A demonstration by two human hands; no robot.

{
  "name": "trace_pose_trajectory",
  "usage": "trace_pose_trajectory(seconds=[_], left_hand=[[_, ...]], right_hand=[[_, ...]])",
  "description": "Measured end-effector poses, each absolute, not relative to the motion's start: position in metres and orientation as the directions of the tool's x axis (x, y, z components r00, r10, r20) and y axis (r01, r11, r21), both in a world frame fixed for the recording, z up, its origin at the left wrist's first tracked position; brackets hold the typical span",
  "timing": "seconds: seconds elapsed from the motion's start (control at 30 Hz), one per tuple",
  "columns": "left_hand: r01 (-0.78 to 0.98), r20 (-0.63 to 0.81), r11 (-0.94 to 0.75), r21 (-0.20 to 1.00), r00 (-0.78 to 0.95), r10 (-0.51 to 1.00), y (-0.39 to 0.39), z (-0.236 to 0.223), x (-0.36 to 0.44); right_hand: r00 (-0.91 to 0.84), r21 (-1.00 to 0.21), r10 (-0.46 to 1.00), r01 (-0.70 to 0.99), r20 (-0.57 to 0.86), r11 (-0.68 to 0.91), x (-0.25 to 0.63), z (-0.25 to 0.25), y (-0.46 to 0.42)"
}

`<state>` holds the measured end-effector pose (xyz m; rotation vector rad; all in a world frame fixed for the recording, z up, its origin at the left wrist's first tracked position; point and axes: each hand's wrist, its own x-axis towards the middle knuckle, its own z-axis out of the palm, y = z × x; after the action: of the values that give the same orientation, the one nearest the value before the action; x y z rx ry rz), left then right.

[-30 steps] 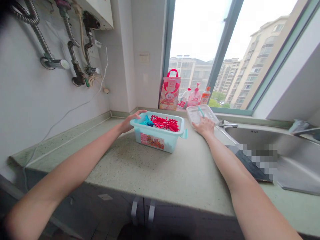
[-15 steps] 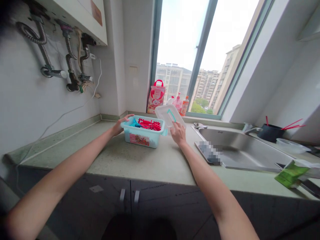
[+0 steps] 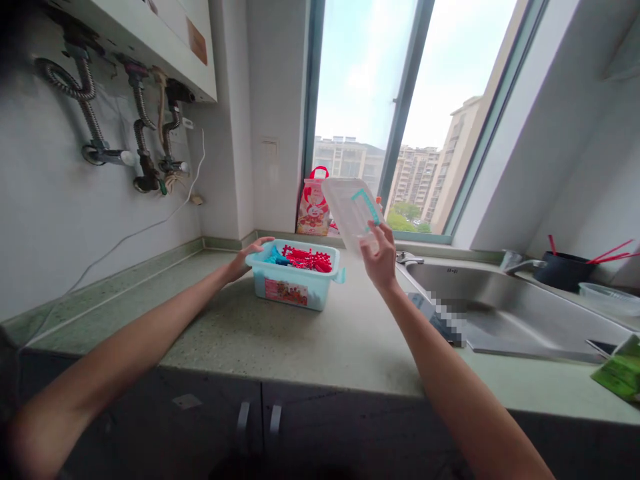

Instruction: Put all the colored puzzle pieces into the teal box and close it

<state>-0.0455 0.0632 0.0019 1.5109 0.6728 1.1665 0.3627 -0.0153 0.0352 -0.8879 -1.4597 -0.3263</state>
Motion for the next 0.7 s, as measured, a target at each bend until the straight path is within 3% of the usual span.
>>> trace_pose_trajectory(seconds=[0.1, 0.2, 0.5, 0.7], left_hand=[[-0.124, 0.356, -0.334, 0.935, 0.346, 0.868, 0.063, 0.000, -0.034], [-0.129, 0.377, -0.354, 0.926, 0.332, 0.865, 0.061, 0.000, -0.022], [-0.182, 0.397, -0.355, 0.917, 0.330, 0.856, 0.042, 0.009, -0.009], [-0.194, 0.460, -0.418, 0.887, 0.295, 0.838, 0.035, 0.014, -0.002]], right_hand=[[0.010, -0.249, 0.308, 0.617, 0.951, 0.747, 0.347, 0.042, -0.035], [-0.108, -0.256, 0.366, 0.538, 0.924, 0.803, 0.329, 0.040, -0.049], [-0.291, -0.491, 0.584, 0.336, 0.758, 0.804, 0.322, 0.029, -0.047], [-0.334, -0.521, 0.594, 0.289, 0.732, 0.803, 0.327, 0.028, -0.043]])
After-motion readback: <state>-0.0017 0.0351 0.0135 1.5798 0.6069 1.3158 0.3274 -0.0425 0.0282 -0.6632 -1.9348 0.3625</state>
